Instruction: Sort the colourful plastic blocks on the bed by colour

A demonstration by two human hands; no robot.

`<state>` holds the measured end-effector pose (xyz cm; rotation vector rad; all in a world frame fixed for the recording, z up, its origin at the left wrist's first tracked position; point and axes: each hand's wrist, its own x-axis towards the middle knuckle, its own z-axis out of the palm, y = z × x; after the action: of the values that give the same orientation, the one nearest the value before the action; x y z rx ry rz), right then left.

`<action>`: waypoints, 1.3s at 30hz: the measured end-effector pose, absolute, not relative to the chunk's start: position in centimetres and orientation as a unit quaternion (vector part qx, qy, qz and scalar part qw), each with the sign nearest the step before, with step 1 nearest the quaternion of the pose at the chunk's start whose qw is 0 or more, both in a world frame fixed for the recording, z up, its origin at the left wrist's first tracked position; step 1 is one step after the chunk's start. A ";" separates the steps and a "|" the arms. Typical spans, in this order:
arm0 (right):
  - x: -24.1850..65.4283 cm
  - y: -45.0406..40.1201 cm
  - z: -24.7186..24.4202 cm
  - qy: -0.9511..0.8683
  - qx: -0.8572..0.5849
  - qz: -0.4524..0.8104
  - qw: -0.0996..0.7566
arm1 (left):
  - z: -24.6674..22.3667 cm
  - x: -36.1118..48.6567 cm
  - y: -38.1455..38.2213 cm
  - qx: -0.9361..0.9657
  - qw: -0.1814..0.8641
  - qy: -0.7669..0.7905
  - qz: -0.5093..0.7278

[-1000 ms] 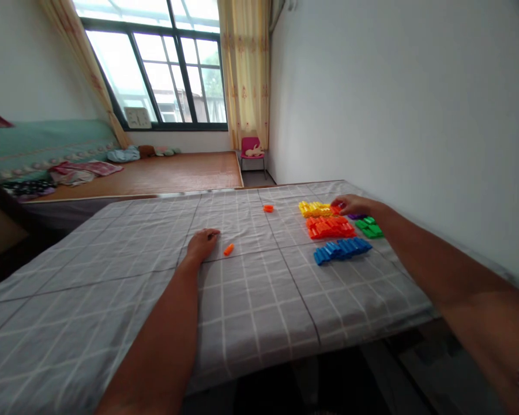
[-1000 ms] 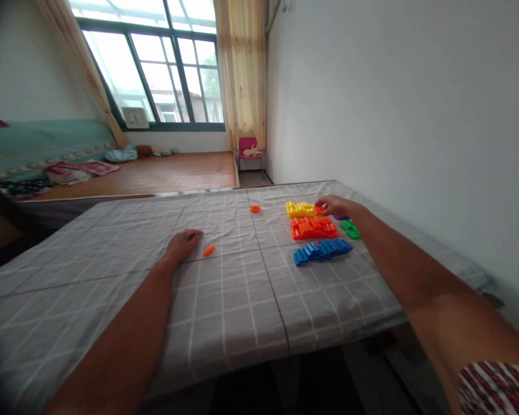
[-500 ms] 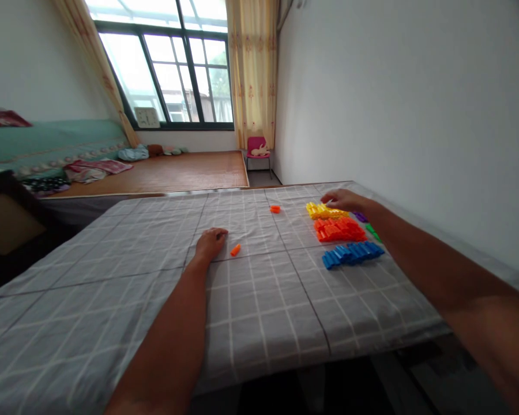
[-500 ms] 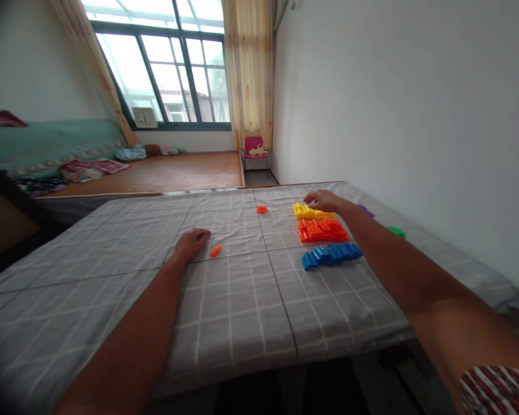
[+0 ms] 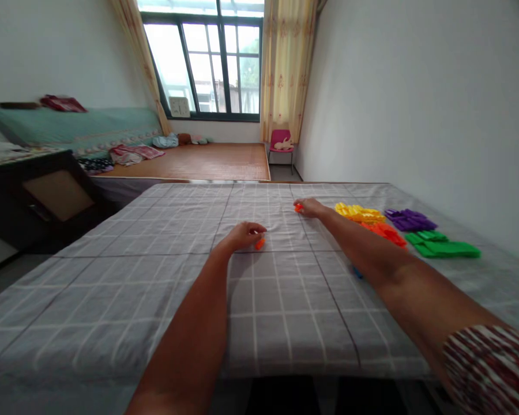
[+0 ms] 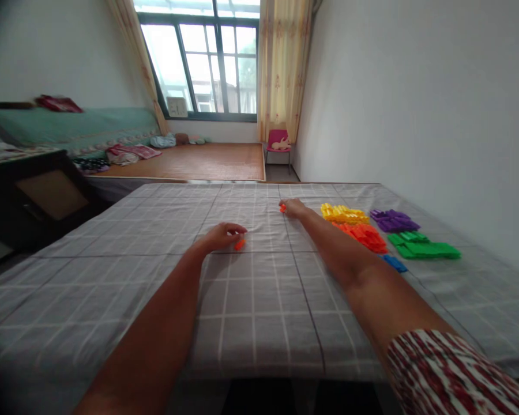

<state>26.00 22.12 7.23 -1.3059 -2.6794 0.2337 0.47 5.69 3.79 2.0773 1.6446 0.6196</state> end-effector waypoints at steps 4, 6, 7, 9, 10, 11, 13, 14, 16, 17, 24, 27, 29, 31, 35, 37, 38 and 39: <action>30.0 21.7 9.8 -0.888 -0.450 0.087 0.025 | 4.4 0.8 5.2 0.781 0.261 0.545 0.160; 33.7 21.2 11.3 -0.881 -0.461 0.099 0.048 | 4.9 0.7 5.0 0.802 0.266 0.513 0.153; 35.9 20.9 11.9 -0.874 -0.469 0.108 0.068 | 5.1 0.6 4.9 0.809 0.272 0.498 0.150; 40.8 20.1 12.8 -0.856 -0.492 0.121 0.105 | 5.6 0.5 4.8 0.810 0.291 0.488 0.147; 43.2 19.7 13.0 -0.845 -0.508 0.121 0.116 | 5.8 0.4 4.7 0.803 0.301 0.491 0.150; 45.6 19.2 12.9 -0.835 -0.524 0.117 0.124 | 5.9 0.4 4.6 0.794 0.313 0.499 0.155; 49.6 18.3 12.2 -0.815 -0.556 0.108 0.126 | 5.9 0.5 4.6 0.770 0.328 0.521 0.167; 51.1 17.9 11.6 -0.807 -0.568 0.105 0.121 | 5.8 0.6 4.7 0.759 0.328 0.535 0.173; 53.2 17.2 10.3 -0.799 -0.583 0.096 0.110 | 5.5 0.8 4.9 0.743 0.309 0.564 0.186; 53.7 17.1 9.8 -0.797 -0.588 0.086 0.108 | 5.5 0.9 5.1 0.738 0.294 0.577 0.192; 51.6 17.8 8.9 -0.801 -0.580 0.032 0.144 | 8.2 5.1 7.9 0.759 0.231 0.574 0.206; 49.1 18.2 8.5 -0.830 -0.543 0.027 0.122 | 9.8 9.7 9.6 0.795 0.195 0.536 0.207; 47.9 18.3 8.2 -0.839 -0.534 0.022 0.104 | 10.3 13.0 10.8 0.819 0.172 0.505 0.212; 47.3 18.2 8.0 -0.838 -0.539 0.020 0.084 | 10.3 16.2 12.1 0.830 0.162 0.486 0.219; 48.5 17.5 8.8 -0.844 -0.526 0.011 0.109 | 9.5 21.5 14.8 0.827 0.156 0.488 0.232; 49.8 16.6 9.5 -0.845 -0.510 0.008 0.159 | 8.9 23.6 16.2 0.821 0.154 0.494 0.241; 50.6 16.0 9.8 -0.844 -0.504 0.012 0.184 | 8.5 24.6 16.8 0.817 0.155 0.498 0.245; 51.3 15.4 9.9 -0.841 -0.500 0.020 0.204 | 8.1 25.5 17.4 0.815 0.158 0.500 0.246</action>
<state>51.32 15.42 9.94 -1.3959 -2.3470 0.0562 25.46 17.44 8.13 2.3316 1.4311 0.7051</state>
